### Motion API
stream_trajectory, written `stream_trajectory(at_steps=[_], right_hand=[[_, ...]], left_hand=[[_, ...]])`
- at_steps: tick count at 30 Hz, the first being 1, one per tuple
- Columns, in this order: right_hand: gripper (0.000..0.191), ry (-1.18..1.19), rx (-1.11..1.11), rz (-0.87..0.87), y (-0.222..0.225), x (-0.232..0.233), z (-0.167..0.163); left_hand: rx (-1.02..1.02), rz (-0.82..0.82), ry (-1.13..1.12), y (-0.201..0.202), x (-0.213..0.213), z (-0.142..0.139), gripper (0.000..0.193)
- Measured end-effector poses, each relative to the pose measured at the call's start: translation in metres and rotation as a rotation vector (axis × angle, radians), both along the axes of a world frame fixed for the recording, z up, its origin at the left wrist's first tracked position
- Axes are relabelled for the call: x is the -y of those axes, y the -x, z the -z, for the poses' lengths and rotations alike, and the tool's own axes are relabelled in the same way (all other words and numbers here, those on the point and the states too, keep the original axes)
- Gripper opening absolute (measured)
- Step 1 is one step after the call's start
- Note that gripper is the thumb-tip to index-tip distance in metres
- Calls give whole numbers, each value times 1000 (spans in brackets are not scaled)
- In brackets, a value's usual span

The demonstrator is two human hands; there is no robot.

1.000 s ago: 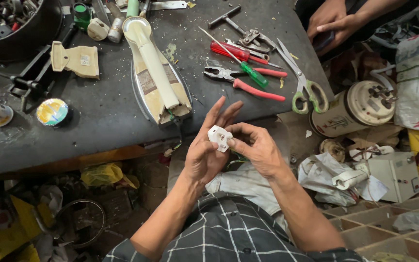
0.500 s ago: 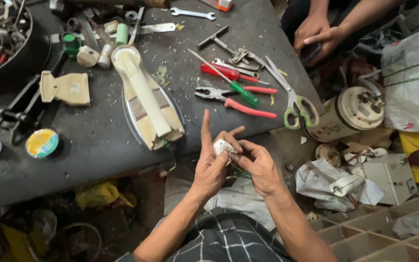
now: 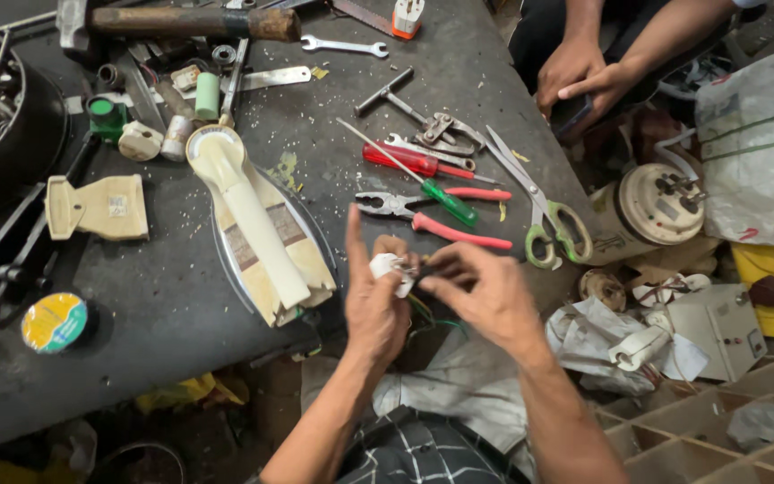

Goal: The person uses a screwdriver to tighten screws on a small white electrical component while holding it with the other hand. They repeatedly adjust wires and reposition the component on the workbench.

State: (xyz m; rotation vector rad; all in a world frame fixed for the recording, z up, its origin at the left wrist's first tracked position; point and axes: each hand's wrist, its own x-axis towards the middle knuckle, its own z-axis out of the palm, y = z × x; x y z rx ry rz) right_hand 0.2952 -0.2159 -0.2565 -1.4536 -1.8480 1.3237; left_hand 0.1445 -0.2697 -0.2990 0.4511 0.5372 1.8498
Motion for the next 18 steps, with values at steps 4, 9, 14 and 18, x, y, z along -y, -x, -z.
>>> stream_trajectory(at_steps=[4,9,14,18], right_hand=[[46,-638,289,17,4,-42,-36],[63,-933,392,-183,36,-87,-18],[51,-836,484,-131,55,-86,10],[51,-896,492,-140,71,-86,23]], left_hand=[[133,58,8,26,-18,0,98],[148,158,-6,42,-34,5,91],[160,271,-17,63,-50,22,85],[200,297,-44,65,-65,43,69]])
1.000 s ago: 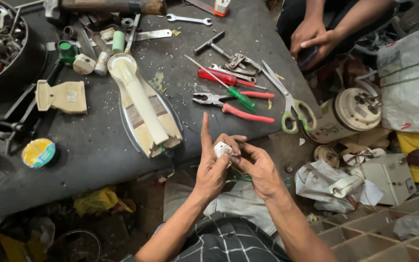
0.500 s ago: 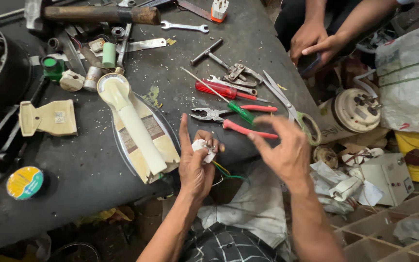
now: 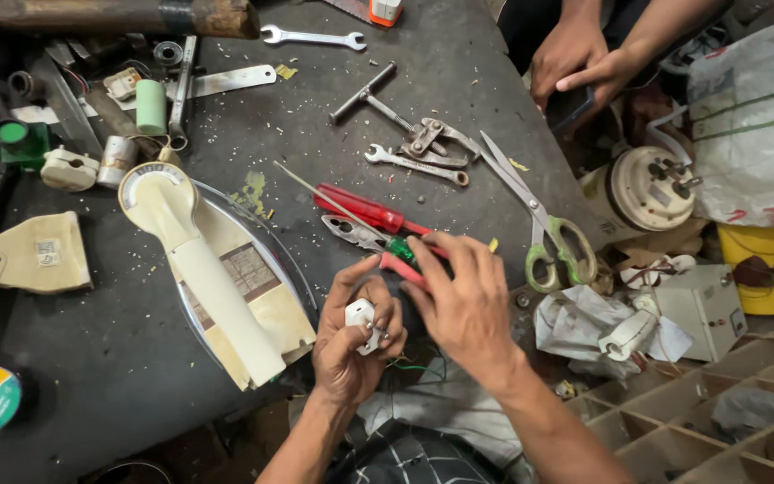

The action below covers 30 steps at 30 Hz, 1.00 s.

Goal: The person uses a screwdriver to tighten screws on a small white electrical component while holding it with the other hand. They repeatedly adjust wires and reposition the component on the workbench.

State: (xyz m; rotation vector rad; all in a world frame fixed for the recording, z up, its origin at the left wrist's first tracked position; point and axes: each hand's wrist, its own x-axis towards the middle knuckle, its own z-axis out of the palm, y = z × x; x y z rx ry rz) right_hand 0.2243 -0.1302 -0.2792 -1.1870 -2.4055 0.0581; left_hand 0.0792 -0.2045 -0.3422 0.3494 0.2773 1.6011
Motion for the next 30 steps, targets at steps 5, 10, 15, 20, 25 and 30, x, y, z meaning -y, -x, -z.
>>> stream_trajectory(at_steps=[5,10,15,20,25,30], right_hand=[[54,-16,8,-10,14,-13,12],[54,-6,-16,-58,21,-27,21],[53,11,-31,-102,28,-54,33],[57,-5,-44,-109,42,-86,39],[54,29,-200,-195,51,-100,16],[44,667,-447,-384,85,-100,-28]], left_hand=[[37,3,13,3,-13,22,57],[56,-5,35,-4,-26,30,52],[40,-66,59,-6,-41,34,50],[39,-45,77,-5,-49,34,49],[34,-12,20,1,-48,33,40],[-56,167,11,18,-37,32,37]])
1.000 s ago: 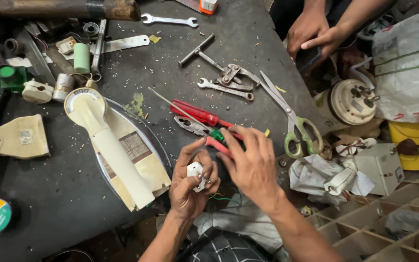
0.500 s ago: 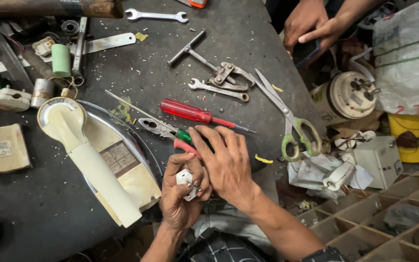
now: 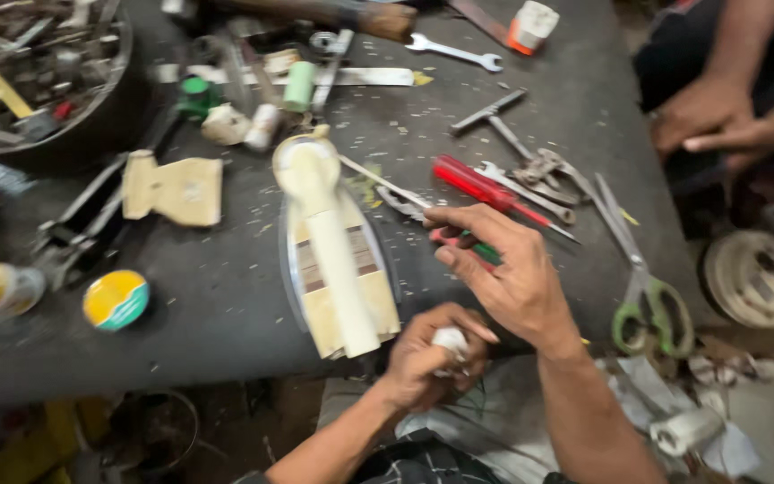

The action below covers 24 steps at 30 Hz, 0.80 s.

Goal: The person uses a screwdriver to tighten screws on a small white electrical component while holding it with the other hand. They repeatedly adjust wires and reposition the component on the workbench.

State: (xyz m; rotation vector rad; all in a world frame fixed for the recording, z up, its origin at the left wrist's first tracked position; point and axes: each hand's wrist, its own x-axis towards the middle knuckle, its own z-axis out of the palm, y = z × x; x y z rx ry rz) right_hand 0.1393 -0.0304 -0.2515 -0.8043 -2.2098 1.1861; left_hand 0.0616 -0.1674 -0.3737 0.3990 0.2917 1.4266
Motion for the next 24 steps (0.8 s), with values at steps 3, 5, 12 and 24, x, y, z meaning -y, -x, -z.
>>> stream_trajectory(at_steps=[3,5,12,24], right_hand=[[55,143,-76,-195,33,10,-16],[67,234,-67,-284,57,22,-18],[73,679,-350,-222,97,60,-4],[74,639,-302,-37,41,59,13]], left_hand=[[-30,122,-4,3,21,3,34],[-51,191,3,4,35,6,32],[-79,296,-52,27,87,34,30],[-6,476,-217,56,87,70,28]])
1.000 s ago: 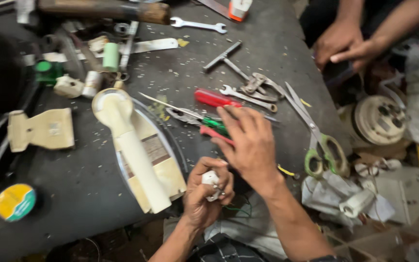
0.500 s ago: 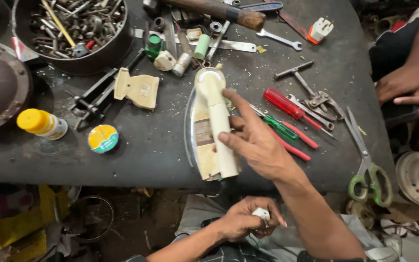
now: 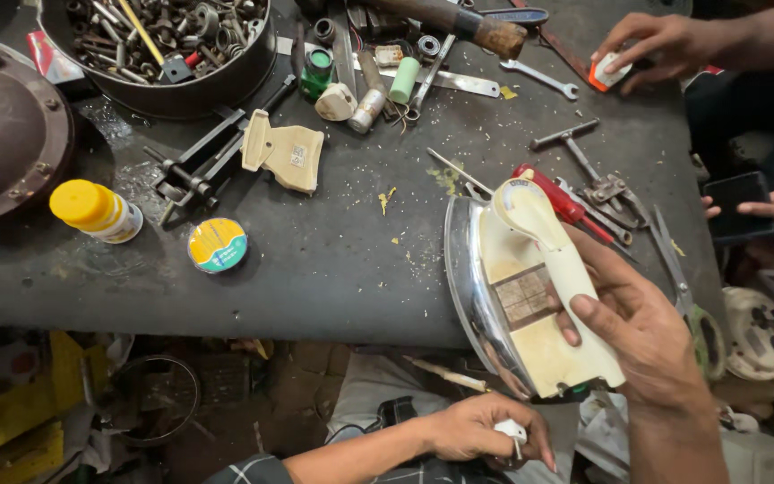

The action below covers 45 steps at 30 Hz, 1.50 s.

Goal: The person uses a screwdriver to tighten screws on a small white electrical component while holding it with the other hand. They repeatedly adjust wires and reposition the component on the workbench.

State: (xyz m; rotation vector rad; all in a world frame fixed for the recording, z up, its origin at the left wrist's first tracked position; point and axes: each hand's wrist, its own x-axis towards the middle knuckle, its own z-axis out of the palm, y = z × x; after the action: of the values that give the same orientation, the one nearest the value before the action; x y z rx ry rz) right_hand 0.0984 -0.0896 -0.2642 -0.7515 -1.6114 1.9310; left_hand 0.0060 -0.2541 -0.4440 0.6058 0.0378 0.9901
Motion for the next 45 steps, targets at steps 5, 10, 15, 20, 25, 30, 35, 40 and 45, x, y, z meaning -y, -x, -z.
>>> stream_trajectory(at_steps=[5,10,15,20,25,30,35,40,45], right_hand=[[75,26,-1,0,15,16,1],[78,-8,30,-132,59,12,5],[73,-45,-22,-252,111,8,-2],[58,-573,149,-308,117,-21,-13],[25,-780,333,130,80,-83,-13],[12,-1291,610,449,49,-201,-12],[13,-1292,757,430,64,-256,8],[15,-1353,755,434,69,-264,10],[14,-1182,608,443,55,-251,2]], left_hand=[[-5,-30,-10,-6,9,-12,27],[-83,-89,-28,-1,-1,-21,26],[-115,-125,114,2,-12,-26,27],[35,-198,215,20,-36,-36,26],[54,-269,224,35,-63,-65,24],[202,-412,217,30,-108,-91,21],[306,-555,302,22,-151,-98,26],[339,-697,340,15,-165,-90,31],[362,-751,284,7,-168,-82,35]])
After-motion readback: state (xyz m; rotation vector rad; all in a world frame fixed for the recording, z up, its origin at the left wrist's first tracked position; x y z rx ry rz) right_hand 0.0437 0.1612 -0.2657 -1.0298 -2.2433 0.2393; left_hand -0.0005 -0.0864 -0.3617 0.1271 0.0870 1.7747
